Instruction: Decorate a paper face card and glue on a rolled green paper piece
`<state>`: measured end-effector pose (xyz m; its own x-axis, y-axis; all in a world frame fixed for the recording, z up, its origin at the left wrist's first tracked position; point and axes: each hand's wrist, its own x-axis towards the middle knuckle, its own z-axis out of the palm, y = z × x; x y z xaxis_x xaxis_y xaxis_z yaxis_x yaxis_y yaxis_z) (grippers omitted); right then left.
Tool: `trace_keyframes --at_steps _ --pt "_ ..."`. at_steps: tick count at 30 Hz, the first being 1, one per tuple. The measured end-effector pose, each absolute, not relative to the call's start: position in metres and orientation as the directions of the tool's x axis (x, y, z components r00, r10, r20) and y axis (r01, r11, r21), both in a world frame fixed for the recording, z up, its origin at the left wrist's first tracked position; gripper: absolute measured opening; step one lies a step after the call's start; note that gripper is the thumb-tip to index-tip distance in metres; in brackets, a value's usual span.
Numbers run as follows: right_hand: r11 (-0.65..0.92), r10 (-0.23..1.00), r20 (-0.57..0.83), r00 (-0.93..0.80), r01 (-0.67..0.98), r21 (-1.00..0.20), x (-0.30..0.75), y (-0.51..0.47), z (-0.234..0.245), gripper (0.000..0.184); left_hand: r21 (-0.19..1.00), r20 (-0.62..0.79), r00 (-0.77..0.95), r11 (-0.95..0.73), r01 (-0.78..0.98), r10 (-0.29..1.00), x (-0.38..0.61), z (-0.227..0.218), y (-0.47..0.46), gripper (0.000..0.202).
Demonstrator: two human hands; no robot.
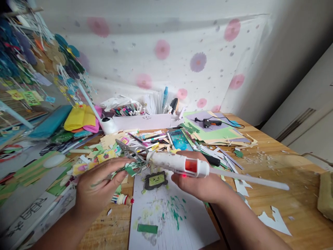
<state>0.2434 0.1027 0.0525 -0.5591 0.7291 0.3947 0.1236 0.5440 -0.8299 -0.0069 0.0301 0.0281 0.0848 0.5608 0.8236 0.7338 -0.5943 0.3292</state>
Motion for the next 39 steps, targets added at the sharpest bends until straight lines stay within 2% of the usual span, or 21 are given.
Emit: trace_keyframes --at_steps 2,5,9,13,14,17,22,31,34,37,39 --pt "0.426 0.783 0.358 -0.509 0.018 -0.905 0.241 0.104 0.042 0.01 0.411 0.801 0.026 -0.58 0.703 0.598 -0.005 0.028 0.029 0.02" --pt "0.257 0.836 0.271 -0.478 -0.096 -0.962 0.232 0.101 0.024 0.02 0.529 0.756 -0.06 -0.555 0.642 0.652 -0.001 0.025 0.028 0.019" --pt "0.109 0.865 0.225 -0.448 -0.27 -0.957 0.214 0.093 0.009 0.027 0.7 0.66 -0.171 -0.516 0.495 0.731 0.001 0.014 0.027 0.017" --pt "-0.018 0.871 0.167 -0.462 -0.37 -0.929 0.198 0.086 0.008 0.031 0.867 0.497 -0.31 -0.449 0.217 0.811 0.006 0.004 0.027 0.006" --pt "-0.025 0.863 0.158 -0.48 -0.352 -0.936 0.195 0.085 0.009 0.032 0.896 0.443 -0.333 -0.42 0.142 0.832 0.008 0.004 0.027 0.002" --pt "0.029 0.835 0.165 -0.525 -0.258 -0.966 0.187 0.081 0.009 0.03 0.946 0.289 -0.384 -0.322 -0.024 0.877 0.018 0.006 0.028 0.011" --pt "0.147 0.839 0.226 -0.495 -0.195 -0.97 0.18 0.079 -0.001 0.014 0.966 0.157 -0.379 -0.222 -0.134 0.912 0.031 0.01 0.028 0.022" --pt "0.225 0.858 0.262 -0.441 -0.136 -0.965 0.18 0.083 0.009 0.015 0.965 0.188 -0.138 -0.209 -0.159 0.972 0.03 0.009 0.029 0.03" --pt "0.231 0.865 0.251 -0.434 -0.1 -0.968 0.18 0.081 0.017 0.016 0.97 0.168 -0.116 -0.185 -0.155 0.979 0.031 0.01 0.03 0.029" --pt "0.254 0.852 0.256 -0.457 -0.068 -0.965 0.184 0.082 0.022 0.015 0.978 0.191 -0.137 -0.2 -0.054 0.972 0.028 0.01 0.032 0.02" --pt "0.291 0.839 0.294 -0.458 -0.078 -0.953 0.188 0.083 0.023 0.014 0.961 0.272 -0.156 -0.26 0.093 0.95 0.024 0.012 0.032 0.013"
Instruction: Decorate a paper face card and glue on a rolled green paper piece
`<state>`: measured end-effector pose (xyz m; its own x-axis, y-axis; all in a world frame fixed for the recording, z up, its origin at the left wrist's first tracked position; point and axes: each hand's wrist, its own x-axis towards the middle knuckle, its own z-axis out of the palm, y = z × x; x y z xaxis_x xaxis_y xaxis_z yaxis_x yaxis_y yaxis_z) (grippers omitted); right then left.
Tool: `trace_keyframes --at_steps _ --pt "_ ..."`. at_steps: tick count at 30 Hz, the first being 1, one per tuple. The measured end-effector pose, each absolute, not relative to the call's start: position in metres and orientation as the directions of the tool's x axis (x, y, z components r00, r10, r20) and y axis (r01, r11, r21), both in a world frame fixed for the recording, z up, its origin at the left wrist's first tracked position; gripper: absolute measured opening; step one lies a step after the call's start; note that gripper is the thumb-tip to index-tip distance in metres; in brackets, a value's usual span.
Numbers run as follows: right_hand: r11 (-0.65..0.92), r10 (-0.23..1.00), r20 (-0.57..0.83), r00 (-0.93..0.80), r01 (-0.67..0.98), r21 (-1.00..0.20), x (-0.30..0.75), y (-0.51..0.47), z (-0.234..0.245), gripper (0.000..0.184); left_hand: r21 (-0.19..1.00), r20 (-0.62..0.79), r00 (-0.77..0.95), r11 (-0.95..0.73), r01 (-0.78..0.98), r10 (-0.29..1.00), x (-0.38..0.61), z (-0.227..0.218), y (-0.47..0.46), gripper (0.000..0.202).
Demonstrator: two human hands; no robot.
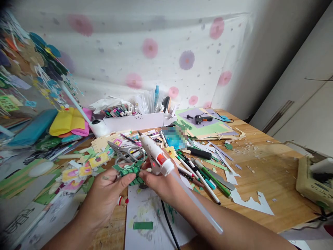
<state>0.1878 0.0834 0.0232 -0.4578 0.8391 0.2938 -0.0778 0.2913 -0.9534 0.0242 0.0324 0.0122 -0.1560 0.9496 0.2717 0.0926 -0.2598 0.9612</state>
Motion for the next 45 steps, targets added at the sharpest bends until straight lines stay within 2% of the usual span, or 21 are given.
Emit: trace_keyframes --at_steps 3,6,9,13,19,22,25,28,31,33,37,41,45 --pt "0.363 0.818 0.384 -0.428 -0.133 -0.922 0.195 0.085 0.023 0.021 0.849 0.47 -0.155 -0.397 0.35 0.869 0.018 0.017 0.033 0.013" --pt "0.462 0.787 0.459 -0.412 -0.1 -0.881 0.199 0.083 0.027 0.026 0.722 0.601 -0.082 -0.497 0.481 0.795 0.016 0.02 0.033 0.019" --pt "0.562 0.774 0.514 -0.37 0.026 -0.827 0.201 0.08 0.034 0.016 0.656 0.647 0.002 -0.559 0.508 0.762 0.017 0.021 0.032 0.024" --pt "0.636 0.749 0.564 -0.348 0.137 -0.76 0.203 0.079 0.039 0.005 0.639 0.654 0.077 -0.604 0.477 0.753 0.021 0.022 0.032 0.027" --pt "0.676 0.72 0.605 -0.341 0.148 -0.722 0.203 0.079 0.036 0.01 0.645 0.646 0.074 -0.595 0.48 0.76 0.022 0.022 0.031 0.024" --pt "0.636 0.75 0.58 -0.318 0.106 -0.764 0.212 0.08 0.037 0.017 0.606 0.671 0.051 -0.586 0.538 0.74 0.018 0.024 0.032 0.024" --pt "0.558 0.784 0.507 -0.358 0.051 -0.828 0.227 0.085 0.042 0.013 0.521 0.728 0.063 -0.612 0.595 0.682 0.009 0.027 0.035 0.026" --pt "0.556 0.708 0.475 -0.524 -0.002 -0.831 0.238 0.092 0.049 0.012 0.452 0.782 0.019 -0.588 0.67 0.623 -0.003 0.029 0.038 0.029" --pt "0.62 0.595 0.463 -0.657 0.008 -0.785 0.238 0.096 0.054 0.011 0.453 0.801 -0.06 -0.537 0.712 0.596 -0.014 0.03 0.04 0.027" --pt "0.624 0.564 0.428 -0.706 0.025 -0.781 0.234 0.096 0.053 0.015 0.452 0.802 -0.072 -0.524 0.722 0.593 -0.018 0.03 0.04 0.026" --pt "0.556 0.588 0.35 -0.729 0.051 -0.829 0.227 0.094 0.046 0.023 0.412 0.816 -0.041 -0.53 0.742 0.577 -0.018 0.031 0.039 0.026" --pt "0.498 0.619 0.331 -0.712 0.03 -0.866 0.227 0.092 0.043 0.027 0.337 0.831 0.027 -0.542 0.77 0.555 -0.018 0.031 0.039 0.03" --pt "0.496 0.651 0.311 -0.692 0.078 -0.865 0.227 0.093 0.042 0.027 0.296 0.836 0.065 -0.549 0.782 0.544 -0.017 0.032 0.039 0.037"
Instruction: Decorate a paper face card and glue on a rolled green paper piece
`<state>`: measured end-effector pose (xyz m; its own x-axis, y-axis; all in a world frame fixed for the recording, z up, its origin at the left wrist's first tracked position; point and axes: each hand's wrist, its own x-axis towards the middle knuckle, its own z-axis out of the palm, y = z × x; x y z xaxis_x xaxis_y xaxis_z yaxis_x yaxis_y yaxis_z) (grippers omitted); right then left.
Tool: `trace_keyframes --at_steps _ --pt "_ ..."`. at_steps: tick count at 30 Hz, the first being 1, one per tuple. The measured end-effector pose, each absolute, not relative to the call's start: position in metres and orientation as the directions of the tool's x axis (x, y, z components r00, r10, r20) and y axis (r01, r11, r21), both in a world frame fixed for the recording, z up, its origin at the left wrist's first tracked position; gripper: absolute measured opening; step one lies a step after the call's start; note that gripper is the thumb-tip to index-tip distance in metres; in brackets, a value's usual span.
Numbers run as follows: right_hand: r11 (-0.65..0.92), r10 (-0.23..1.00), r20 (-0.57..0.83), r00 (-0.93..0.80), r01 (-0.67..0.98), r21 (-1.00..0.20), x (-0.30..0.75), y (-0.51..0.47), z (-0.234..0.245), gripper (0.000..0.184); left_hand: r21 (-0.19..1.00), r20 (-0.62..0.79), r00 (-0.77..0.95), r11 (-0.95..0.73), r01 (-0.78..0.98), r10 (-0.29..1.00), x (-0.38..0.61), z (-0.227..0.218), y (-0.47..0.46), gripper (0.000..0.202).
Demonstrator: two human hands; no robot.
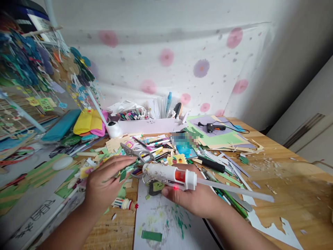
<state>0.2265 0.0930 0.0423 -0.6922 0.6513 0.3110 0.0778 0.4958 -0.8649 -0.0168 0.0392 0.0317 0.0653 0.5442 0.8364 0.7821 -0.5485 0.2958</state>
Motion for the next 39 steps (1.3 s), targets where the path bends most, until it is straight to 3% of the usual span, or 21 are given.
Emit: trace_keyframes --at_steps 7,14,19,23,26,30,39 --pt "0.541 0.665 0.268 -0.697 0.201 -0.817 0.223 0.094 0.045 0.026 0.261 0.847 0.08 -0.543 0.798 0.526 -0.016 0.033 0.039 0.045" --pt "0.819 0.514 0.435 -0.739 0.273 -0.504 0.22 0.091 0.052 0.023 0.258 0.837 0.097 -0.545 0.798 0.538 -0.016 0.029 0.042 0.04" --pt "0.86 0.476 0.45 -0.756 0.293 -0.417 0.22 0.09 0.049 0.019 0.33 0.808 0.079 -0.559 0.76 0.584 -0.013 0.03 0.041 0.033" --pt "0.861 0.481 0.457 -0.748 0.304 -0.409 0.221 0.088 0.046 0.017 0.488 0.763 -0.036 -0.539 0.687 0.645 -0.011 0.026 0.04 0.025" --pt "0.854 0.492 0.447 -0.747 0.314 -0.415 0.221 0.086 0.046 0.017 0.693 0.649 -0.194 -0.466 0.55 0.736 -0.01 0.02 0.039 0.02" --pt "0.846 0.498 0.438 -0.748 0.31 -0.433 0.222 0.085 0.049 0.018 0.932 0.361 -0.359 -0.324 0.163 0.86 -0.008 0.011 0.039 0.015" --pt "0.808 0.495 0.451 -0.742 0.202 -0.554 0.223 0.092 0.053 0.021 0.931 0.107 -0.379 -0.227 -0.286 0.919 0.003 0.018 0.04 0.024"
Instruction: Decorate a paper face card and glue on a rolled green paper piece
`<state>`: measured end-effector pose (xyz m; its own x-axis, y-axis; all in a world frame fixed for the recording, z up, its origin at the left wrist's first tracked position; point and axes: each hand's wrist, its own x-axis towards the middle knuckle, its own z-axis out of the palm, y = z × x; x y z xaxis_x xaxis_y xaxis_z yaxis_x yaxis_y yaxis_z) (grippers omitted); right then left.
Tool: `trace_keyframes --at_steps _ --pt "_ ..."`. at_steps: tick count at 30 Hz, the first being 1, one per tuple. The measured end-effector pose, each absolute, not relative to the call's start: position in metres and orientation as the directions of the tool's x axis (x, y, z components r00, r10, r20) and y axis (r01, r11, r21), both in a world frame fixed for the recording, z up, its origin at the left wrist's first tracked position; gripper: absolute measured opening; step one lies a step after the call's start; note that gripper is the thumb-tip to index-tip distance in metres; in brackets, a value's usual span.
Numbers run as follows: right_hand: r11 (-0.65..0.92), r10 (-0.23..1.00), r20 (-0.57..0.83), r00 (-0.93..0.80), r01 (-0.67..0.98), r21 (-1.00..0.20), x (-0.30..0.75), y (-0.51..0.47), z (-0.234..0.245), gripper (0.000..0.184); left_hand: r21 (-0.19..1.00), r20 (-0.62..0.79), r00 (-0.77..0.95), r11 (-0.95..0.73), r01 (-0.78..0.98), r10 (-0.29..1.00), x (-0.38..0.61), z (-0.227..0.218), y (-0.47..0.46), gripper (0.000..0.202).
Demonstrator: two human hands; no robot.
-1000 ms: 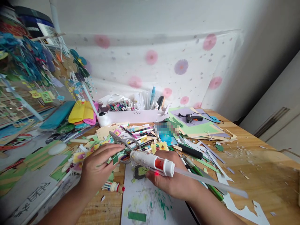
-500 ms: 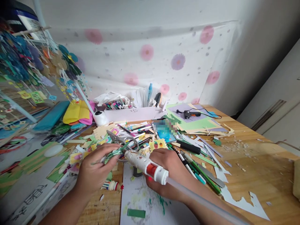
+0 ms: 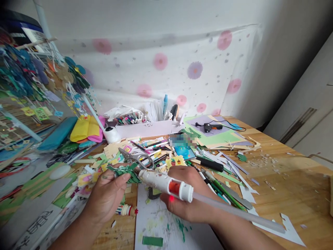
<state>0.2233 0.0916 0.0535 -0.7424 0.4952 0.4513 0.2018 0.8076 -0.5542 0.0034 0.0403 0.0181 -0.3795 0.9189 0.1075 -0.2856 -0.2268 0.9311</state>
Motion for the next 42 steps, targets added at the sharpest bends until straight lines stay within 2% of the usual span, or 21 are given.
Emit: trace_keyframes --at_steps 3,7,9,13,15,18,24,29,35,42 --pt "0.693 0.552 0.418 -0.722 0.118 -0.711 0.227 0.094 0.052 0.02 0.928 0.108 -0.376 -0.229 -0.295 0.92 0.005 0.02 0.041 0.025" --pt "0.381 0.689 0.331 -0.645 -0.066 -0.922 0.233 0.096 0.044 0.018 0.937 0.159 -0.33 -0.248 -0.246 0.93 0.002 0.018 0.04 0.023" --pt "0.279 0.734 0.281 -0.619 -0.103 -0.955 0.233 0.097 0.041 0.024 0.94 0.255 -0.289 -0.307 -0.151 0.923 -0.001 0.017 0.039 0.018" --pt "0.238 0.738 0.242 -0.63 -0.093 -0.967 0.233 0.097 0.043 0.029 0.915 0.391 -0.223 -0.404 -0.011 0.893 -0.007 0.018 0.038 0.013" --pt "0.254 0.727 0.247 -0.64 -0.083 -0.964 0.233 0.096 0.046 0.032 0.908 0.412 -0.208 -0.42 0.009 0.887 -0.008 0.019 0.038 0.014" --pt "0.363 0.662 0.28 -0.695 -0.029 -0.931 0.234 0.097 0.047 0.032 0.899 0.435 -0.182 -0.438 0.023 0.882 -0.009 0.02 0.039 0.015" --pt "0.677 0.527 0.418 -0.74 0.068 -0.733 0.231 0.096 0.049 0.021 0.889 0.457 -0.165 -0.456 0.048 0.874 -0.011 0.022 0.036 0.016" --pt "0.73 0.499 0.413 -0.762 0.113 -0.674 0.227 0.092 0.058 0.013 0.876 0.483 -0.134 -0.474 0.091 0.865 -0.014 0.022 0.034 0.015" --pt "0.73 0.515 0.395 -0.76 0.147 -0.668 0.223 0.089 0.063 0.01 0.848 0.526 -0.103 -0.511 0.142 0.844 -0.013 0.024 0.035 0.019" --pt "0.79 0.487 0.45 -0.749 0.157 -0.592 0.222 0.088 0.056 0.015 0.851 0.521 -0.112 -0.505 0.143 0.846 -0.011 0.024 0.035 0.021"
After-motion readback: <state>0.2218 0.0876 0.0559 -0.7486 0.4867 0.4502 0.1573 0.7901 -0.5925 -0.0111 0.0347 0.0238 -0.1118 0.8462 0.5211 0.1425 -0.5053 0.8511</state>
